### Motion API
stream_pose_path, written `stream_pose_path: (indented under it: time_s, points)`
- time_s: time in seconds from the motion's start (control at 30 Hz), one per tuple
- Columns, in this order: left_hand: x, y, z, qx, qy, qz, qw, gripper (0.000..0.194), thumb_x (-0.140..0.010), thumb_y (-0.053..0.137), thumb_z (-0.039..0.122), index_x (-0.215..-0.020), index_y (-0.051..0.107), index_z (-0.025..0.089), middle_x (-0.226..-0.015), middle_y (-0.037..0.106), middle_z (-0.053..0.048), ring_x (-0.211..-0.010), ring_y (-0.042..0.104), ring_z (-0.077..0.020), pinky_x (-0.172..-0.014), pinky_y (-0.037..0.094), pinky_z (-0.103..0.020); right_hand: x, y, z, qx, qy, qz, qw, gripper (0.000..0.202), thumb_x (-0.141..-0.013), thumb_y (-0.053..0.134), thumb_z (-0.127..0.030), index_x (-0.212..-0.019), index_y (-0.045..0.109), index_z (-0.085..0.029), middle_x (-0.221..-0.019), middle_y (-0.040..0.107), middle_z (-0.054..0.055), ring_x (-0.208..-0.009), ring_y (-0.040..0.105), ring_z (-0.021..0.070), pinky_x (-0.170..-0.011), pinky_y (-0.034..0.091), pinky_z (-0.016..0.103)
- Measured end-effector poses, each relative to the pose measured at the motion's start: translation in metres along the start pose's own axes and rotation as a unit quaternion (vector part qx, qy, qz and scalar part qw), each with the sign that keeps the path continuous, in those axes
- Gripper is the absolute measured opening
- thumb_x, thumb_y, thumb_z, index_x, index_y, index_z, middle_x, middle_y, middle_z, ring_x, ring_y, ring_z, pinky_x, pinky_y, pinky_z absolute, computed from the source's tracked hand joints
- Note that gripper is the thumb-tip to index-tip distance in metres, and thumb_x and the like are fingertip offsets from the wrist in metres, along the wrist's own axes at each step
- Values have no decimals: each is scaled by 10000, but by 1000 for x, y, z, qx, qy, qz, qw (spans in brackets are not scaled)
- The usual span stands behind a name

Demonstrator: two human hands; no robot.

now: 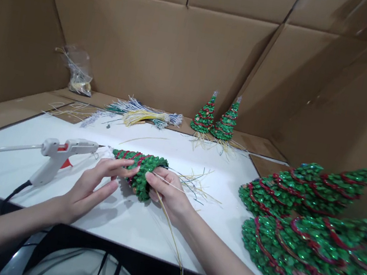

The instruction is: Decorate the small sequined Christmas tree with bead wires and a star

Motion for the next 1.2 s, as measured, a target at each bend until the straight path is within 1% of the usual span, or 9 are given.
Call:
stream_pose_path:
  time_s: [0.3,0.43,0.53,0.57,0.63,0.8,0.97,1.1,1.2]
  points:
    - [-8,-2,3,-10,-1,12,1000,355,-938,430,197,-1291,431,232,-1160,680,-39,-1052,594,-212,-898,328,-342,2,-6,-4,32,-5,6,999,372,-682,754,-390,-601,466,-169,-460,368,-76,-399,272,45,-416,167,225]
    - [-28,-8,12,-43,14,34,998,262,-931,440,204,-1180,522,199,-962,745,-19,-913,637,-191,-857,348,-330,2,-12,-9,40,0,-3,999,375,-684,754,-377,-587,460,-166,-440,348,-81,-395,241,42,-425,140,232]
    - [-55,-15,11,-86,4,37,996,219,-937,401,220,-1032,595,185,-793,733,3,-775,644,-160,-840,386,-312,1,-15,-14,23,-3,-10,1000,423,-704,731,-419,-537,430,-173,-397,246,-102,-380,208,43,-423,156,229]
    - [-66,-15,7,-115,-13,23,993,239,-942,378,228,-986,607,178,-757,715,5,-716,636,-144,-785,416,-288,0,-16,-15,20,-4,-9,1000,468,-714,712,-455,-502,399,-179,-383,211,-104,-371,207,45,-419,163,231]
    - [-87,-8,-8,-231,-69,-63,969,273,-944,350,221,-1070,590,184,-809,709,9,-714,634,-128,-692,447,-246,0,-17,-18,28,-7,2,1000,530,-723,674,-529,-457,369,-186,-360,180,-102,-356,210,49,-409,166,233]
    - [-125,4,-48,-349,-133,-148,916,190,-902,504,244,-937,657,137,-934,689,-71,-923,630,-224,-846,471,-380,7,-27,-24,88,-18,61,994,425,-698,685,-548,-678,615,-129,-359,233,-113,-352,226,50,-393,169,207]
    - [-136,15,-89,-415,-213,-235,852,311,-904,555,308,-1169,546,146,-1169,579,-92,-990,601,-209,-833,521,-414,24,-39,-24,91,-3,94,991,428,-724,654,-564,-647,575,-151,-380,212,-114,-351,230,54,-375,177,197]
    - [-142,14,-107,-430,-251,-246,832,319,-900,560,301,-1176,544,140,-1176,575,-99,-1002,598,-217,-838,519,-416,41,-40,-25,138,70,22,988,533,-802,502,-634,-541,503,-169,-395,145,-109,-360,195,61,-394,201,206]
    - [-145,11,-117,-411,-262,-235,841,320,-902,559,299,-1181,538,144,-1175,575,-100,-995,599,-212,-833,521,-418,57,-33,-37,268,108,-65,955,615,-863,366,-645,-581,590,-147,-405,240,-78,-392,254,74,-445,259,226]
Point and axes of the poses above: each hand's wrist, its own x-axis away from the middle knuckle, its own y-axis out of the palm, z = x × y, the point moved 6 cm from there along -x, towards the middle knuckle
